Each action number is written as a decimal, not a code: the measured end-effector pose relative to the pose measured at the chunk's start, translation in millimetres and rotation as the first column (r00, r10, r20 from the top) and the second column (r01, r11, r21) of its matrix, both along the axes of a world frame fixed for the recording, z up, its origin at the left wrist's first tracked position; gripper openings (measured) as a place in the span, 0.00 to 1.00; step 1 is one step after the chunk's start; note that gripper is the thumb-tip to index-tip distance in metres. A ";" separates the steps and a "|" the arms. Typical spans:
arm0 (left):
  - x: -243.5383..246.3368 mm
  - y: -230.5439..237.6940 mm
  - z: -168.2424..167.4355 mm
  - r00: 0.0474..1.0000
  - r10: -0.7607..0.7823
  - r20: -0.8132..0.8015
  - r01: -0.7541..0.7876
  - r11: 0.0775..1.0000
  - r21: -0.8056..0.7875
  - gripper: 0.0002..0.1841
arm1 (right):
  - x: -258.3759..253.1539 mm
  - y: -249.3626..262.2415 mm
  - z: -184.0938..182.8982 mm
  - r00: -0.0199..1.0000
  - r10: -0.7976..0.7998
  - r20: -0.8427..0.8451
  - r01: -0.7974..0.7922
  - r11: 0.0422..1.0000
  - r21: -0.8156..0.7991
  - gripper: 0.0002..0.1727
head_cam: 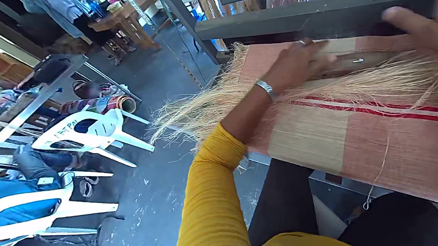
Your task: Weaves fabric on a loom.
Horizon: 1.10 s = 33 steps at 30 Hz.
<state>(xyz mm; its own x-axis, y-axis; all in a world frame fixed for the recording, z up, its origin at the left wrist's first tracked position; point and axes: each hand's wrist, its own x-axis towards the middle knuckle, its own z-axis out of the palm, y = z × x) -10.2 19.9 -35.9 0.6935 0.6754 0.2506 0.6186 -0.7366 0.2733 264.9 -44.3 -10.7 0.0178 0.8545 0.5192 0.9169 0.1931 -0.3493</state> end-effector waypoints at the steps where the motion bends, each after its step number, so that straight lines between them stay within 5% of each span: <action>1: -8.3 6.7 5.6 1.000 0.008 0.024 -0.009 1.000 0.012 0.24 | -6.9 6.6 -0.9 0.998 -0.048 0.045 0.049 0.998 -0.035 0.66; 8: -101.3 79.8 41.6 0.965 0.247 -0.092 -0.251 0.968 -0.028 0.18 | -3.3 40.4 -9.3 0.985 -0.126 0.116 0.138 0.985 -0.101 0.69; 17: -102.6 143.0 22.0 0.880 0.404 0.248 -0.321 0.893 -0.315 0.20 | 16.4 87.5 -6.9 0.971 -0.200 0.135 0.210 0.975 -0.071 0.70; 21: -93.0 155.1 14.4 0.885 0.444 0.141 -0.380 0.863 -0.331 0.20 | 18.1 89.3 -14.8 0.968 -0.209 0.142 0.209 0.978 0.009 0.64; 25: -91.8 159.9 13.1 0.776 0.630 0.027 -0.590 0.741 -0.321 0.31 | 20.6 92.3 -19.2 0.966 -0.216 0.141 0.213 0.976 0.038 0.64; 29: -98.3 155.5 18.3 0.804 0.594 0.029 -0.503 0.705 -0.499 0.16 | 23.3 94.0 -22.0 0.967 -0.208 0.147 0.203 0.978 0.046 0.63; 33: -108.5 159.5 17.5 0.846 0.531 -0.057 -0.497 0.744 -0.447 0.17 | 21.4 92.5 -20.9 0.971 -0.203 0.124 0.201 0.979 0.024 0.63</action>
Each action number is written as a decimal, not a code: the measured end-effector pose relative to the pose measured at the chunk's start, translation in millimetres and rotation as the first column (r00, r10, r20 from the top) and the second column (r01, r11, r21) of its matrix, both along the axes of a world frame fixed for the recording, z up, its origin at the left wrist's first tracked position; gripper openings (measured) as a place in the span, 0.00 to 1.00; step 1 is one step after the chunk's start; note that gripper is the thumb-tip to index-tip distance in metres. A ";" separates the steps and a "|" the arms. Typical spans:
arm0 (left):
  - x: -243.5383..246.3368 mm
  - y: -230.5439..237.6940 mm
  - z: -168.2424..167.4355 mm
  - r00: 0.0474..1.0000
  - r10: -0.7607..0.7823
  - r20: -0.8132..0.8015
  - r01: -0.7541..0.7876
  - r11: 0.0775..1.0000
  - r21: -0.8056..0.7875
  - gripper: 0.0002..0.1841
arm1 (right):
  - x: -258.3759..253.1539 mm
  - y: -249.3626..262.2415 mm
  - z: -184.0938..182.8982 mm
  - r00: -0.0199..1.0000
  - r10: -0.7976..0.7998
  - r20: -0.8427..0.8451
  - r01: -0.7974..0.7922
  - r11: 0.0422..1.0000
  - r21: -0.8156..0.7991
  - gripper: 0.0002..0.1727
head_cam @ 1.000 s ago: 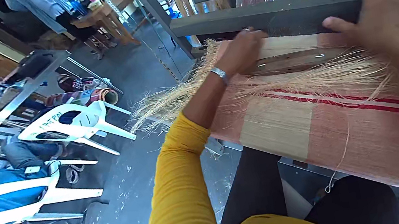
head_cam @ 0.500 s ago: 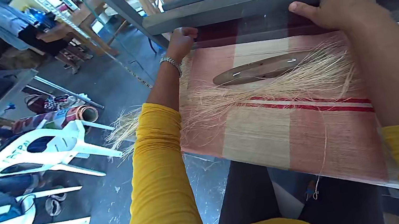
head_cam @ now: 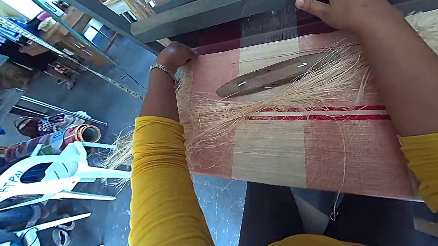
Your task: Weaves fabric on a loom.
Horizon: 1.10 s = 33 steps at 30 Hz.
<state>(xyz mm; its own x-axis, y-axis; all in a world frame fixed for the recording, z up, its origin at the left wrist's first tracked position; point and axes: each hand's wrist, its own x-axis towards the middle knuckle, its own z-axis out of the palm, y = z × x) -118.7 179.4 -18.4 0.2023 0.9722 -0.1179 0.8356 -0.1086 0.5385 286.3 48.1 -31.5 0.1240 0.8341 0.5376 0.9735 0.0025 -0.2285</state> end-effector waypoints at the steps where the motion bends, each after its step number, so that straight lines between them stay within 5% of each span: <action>1: -0.4 0.5 -1.3 1.000 0.012 0.003 -0.012 1.000 0.015 0.17 | 0.2 -0.3 0.0 1.000 0.005 -0.005 -0.005 1.000 0.000 0.63; 11: 3.7 -7.4 -12.4 0.988 0.146 -0.052 -0.125 0.948 0.293 0.22 | 0.9 -0.9 0.6 1.000 0.016 -0.003 -0.016 1.000 0.000 0.61; 14: 0.2 -9.7 -14.5 0.949 0.151 0.278 -0.227 0.937 0.265 0.22 | 1.2 -0.1 -0.3 1.000 0.017 -0.006 -0.017 1.000 0.010 0.62; 16: -6.2 -10.8 -18.4 0.794 0.159 0.587 -0.297 0.944 0.146 0.17 | 1.5 0.4 -0.8 1.000 0.018 -0.003 -0.018 1.000 0.016 0.62; 18: -21.6 -10.8 -22.7 0.726 0.246 0.642 -0.395 0.913 0.097 0.17 | 1.3 -0.5 -0.6 1.000 0.022 -0.007 -0.022 1.000 0.016 0.61; 21: -60.3 -13.1 -30.2 0.909 0.382 0.167 -0.409 0.895 0.177 0.23 | -0.3 -2.2 0.6 1.000 0.020 -0.013 -0.020 1.000 0.006 0.60; 23: -62.8 -24.8 -26.7 0.907 0.379 -0.184 -0.341 0.917 0.207 0.22 | -0.2 -2.0 1.2 1.000 0.018 -0.011 -0.018 1.000 0.018 0.60; 25: -41.1 -47.0 -11.5 0.904 0.364 -0.224 -0.251 0.877 0.409 0.21 | -0.2 -0.8 0.1 1.000 0.019 -0.007 -0.019 0.999 0.027 0.59; 27: -13.2 -55.3 2.4 0.969 0.164 -0.186 -0.024 0.809 0.588 0.18 | 0.5 -1.0 1.9 1.000 0.027 -0.008 -0.026 0.999 0.027 0.59; 30: 21.8 -50.8 -5.1 0.943 -0.276 -0.186 0.333 0.762 0.555 0.19 | 0.0 -4.3 1.8 0.999 0.048 -0.017 -0.047 0.998 0.028 0.59; 33: 44.4 -47.8 -29.1 0.904 -0.301 -0.305 0.423 0.740 0.523 0.21 | 0.0 -5.6 2.3 0.999 0.049 -0.014 -0.048 0.998 0.033 0.58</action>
